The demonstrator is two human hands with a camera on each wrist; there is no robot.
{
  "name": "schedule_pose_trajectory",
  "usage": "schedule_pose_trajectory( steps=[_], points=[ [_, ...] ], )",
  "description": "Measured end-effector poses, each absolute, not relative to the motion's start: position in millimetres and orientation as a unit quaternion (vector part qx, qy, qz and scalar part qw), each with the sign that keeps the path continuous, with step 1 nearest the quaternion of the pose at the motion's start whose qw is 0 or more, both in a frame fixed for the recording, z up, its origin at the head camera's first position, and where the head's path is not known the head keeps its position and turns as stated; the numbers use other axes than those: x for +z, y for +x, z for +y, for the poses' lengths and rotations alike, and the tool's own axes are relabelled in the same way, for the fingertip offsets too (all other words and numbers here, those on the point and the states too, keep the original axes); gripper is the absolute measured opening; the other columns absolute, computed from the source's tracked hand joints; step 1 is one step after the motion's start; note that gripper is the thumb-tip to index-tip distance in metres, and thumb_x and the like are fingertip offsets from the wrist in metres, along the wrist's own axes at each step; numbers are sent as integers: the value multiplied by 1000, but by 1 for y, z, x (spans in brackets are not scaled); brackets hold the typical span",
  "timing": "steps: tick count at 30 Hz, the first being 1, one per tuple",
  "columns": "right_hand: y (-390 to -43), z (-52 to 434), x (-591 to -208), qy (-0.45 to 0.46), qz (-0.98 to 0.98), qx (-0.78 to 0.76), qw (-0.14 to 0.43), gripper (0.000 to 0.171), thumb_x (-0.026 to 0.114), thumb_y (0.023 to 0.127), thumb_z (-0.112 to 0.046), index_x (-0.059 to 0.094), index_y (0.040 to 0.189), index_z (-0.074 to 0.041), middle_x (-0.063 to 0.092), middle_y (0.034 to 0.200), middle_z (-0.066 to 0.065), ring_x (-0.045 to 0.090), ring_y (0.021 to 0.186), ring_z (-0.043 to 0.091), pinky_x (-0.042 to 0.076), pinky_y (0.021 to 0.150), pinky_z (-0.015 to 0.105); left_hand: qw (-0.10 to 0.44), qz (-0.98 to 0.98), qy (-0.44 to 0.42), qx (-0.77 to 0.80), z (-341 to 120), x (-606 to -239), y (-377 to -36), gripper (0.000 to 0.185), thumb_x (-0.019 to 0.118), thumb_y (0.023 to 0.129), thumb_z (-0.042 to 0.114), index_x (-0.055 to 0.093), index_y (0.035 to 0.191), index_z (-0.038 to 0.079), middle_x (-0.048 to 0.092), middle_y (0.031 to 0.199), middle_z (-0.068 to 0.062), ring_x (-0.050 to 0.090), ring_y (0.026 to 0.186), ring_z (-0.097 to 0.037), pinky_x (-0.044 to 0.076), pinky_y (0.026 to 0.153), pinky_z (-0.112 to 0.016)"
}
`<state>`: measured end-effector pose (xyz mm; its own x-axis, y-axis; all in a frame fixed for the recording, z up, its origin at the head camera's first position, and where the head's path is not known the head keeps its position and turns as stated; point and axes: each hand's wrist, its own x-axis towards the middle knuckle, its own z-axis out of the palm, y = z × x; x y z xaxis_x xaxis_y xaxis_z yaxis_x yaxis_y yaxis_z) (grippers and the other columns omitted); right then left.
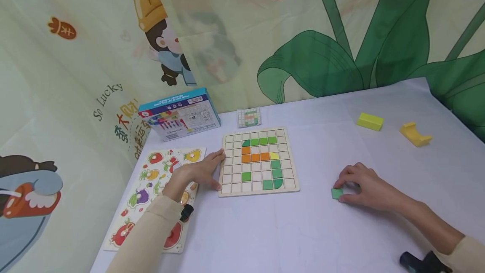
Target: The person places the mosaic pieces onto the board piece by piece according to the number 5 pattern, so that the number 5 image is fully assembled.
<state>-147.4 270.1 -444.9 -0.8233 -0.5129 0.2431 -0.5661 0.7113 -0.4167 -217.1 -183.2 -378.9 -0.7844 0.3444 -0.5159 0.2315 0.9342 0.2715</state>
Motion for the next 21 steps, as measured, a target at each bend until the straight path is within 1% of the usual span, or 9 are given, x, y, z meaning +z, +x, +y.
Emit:
schedule_pose_trajectory(
  steps=[5, 12, 18, 21],
  points=[
    [-145, 269, -446, 281, -929, 231, 63, 37, 89, 62, -29, 68, 90, -41, 56, 95, -25, 38, 93, -9, 34, 71, 21, 289, 940, 151, 95, -184, -379, -218, 96, 78, 81, 31, 20, 156, 16, 2, 166, 1, 5, 153, -26, 17, 123, -45],
    [-148, 264, -445, 278, -931, 227, 65, 34, 88, 65, -26, 70, 92, -37, 57, 96, -21, 38, 93, -6, 34, 72, 23, 292, 939, 150, 100, -185, -380, -218, 96, 78, 80, 30, 20, 156, 16, 2, 166, 1, 5, 153, -26, 17, 123, -45],
    [-155, 240, -441, 277, -928, 239, 75, 34, 88, 65, -23, 72, 93, -34, 57, 94, -19, 38, 94, -3, 34, 72, 27, 291, 939, 152, 103, -184, -381, -217, 96, 79, 80, 29, 21, 155, 15, 3, 166, 0, 5, 153, -26, 17, 123, -45],
    [-161, 219, -436, 281, -924, 249, 72, 32, 87, 66, -19, 74, 93, -30, 58, 94, -16, 40, 94, 2, 35, 74, 29, 289, 940, 150, 104, -183, -381, -217, 96, 79, 80, 29, 21, 155, 15, 3, 166, 0, 5, 153, -26, 17, 123, -45]
  ],
)
